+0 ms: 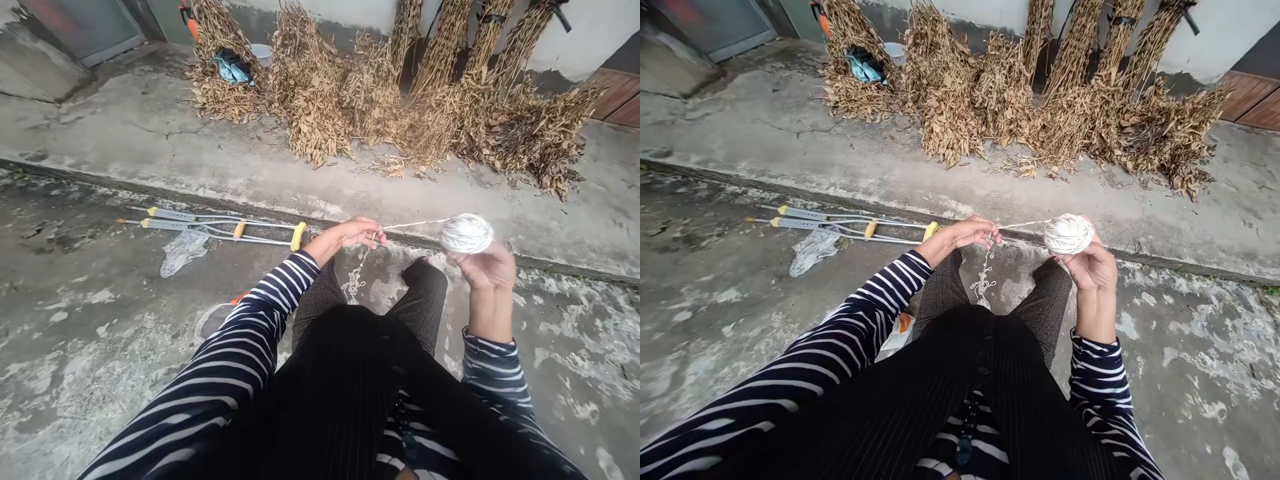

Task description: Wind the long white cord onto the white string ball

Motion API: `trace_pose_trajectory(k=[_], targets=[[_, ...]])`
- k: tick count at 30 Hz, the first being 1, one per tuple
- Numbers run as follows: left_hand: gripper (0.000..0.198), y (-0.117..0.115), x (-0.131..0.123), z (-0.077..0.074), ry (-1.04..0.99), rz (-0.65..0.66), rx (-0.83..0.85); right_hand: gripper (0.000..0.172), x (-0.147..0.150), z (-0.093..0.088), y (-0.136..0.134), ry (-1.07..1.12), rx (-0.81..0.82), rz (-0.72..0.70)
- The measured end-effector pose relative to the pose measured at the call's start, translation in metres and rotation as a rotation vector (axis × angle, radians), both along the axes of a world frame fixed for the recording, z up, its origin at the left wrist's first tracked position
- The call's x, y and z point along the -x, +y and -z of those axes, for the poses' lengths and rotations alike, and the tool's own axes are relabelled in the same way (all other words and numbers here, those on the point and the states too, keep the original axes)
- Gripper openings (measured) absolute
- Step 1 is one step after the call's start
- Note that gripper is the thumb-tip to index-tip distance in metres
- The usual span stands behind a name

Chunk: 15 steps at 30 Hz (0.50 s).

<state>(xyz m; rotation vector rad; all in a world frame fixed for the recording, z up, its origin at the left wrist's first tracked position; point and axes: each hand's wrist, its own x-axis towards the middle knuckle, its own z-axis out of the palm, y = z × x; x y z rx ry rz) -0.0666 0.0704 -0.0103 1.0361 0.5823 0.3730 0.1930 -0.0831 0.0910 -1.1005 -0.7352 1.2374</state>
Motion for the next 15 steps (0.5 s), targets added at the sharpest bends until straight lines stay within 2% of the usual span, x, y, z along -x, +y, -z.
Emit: trace_pose_trajectory(k=[5,8,11,15], targets=[[0.021,0.012,0.01,0.019,0.012,-0.052,0.021,0.048,-0.006,-0.03,-0.005,-0.069,-0.119,0.149],[0.021,0.021,0.016,0.022,0.025,-0.092,0.013,0.044,-0.009,-0.048,-0.009,-0.12,-0.193,0.24],[0.02,0.034,0.018,0.014,0.012,-0.099,-0.03,0.042,-0.01,-0.068,-0.016,-0.157,-0.297,0.308],[0.02,0.054,0.01,-0.013,-0.026,-0.094,-0.102,0.055,-0.012,-0.092,-0.034,-0.141,-0.346,0.452]])
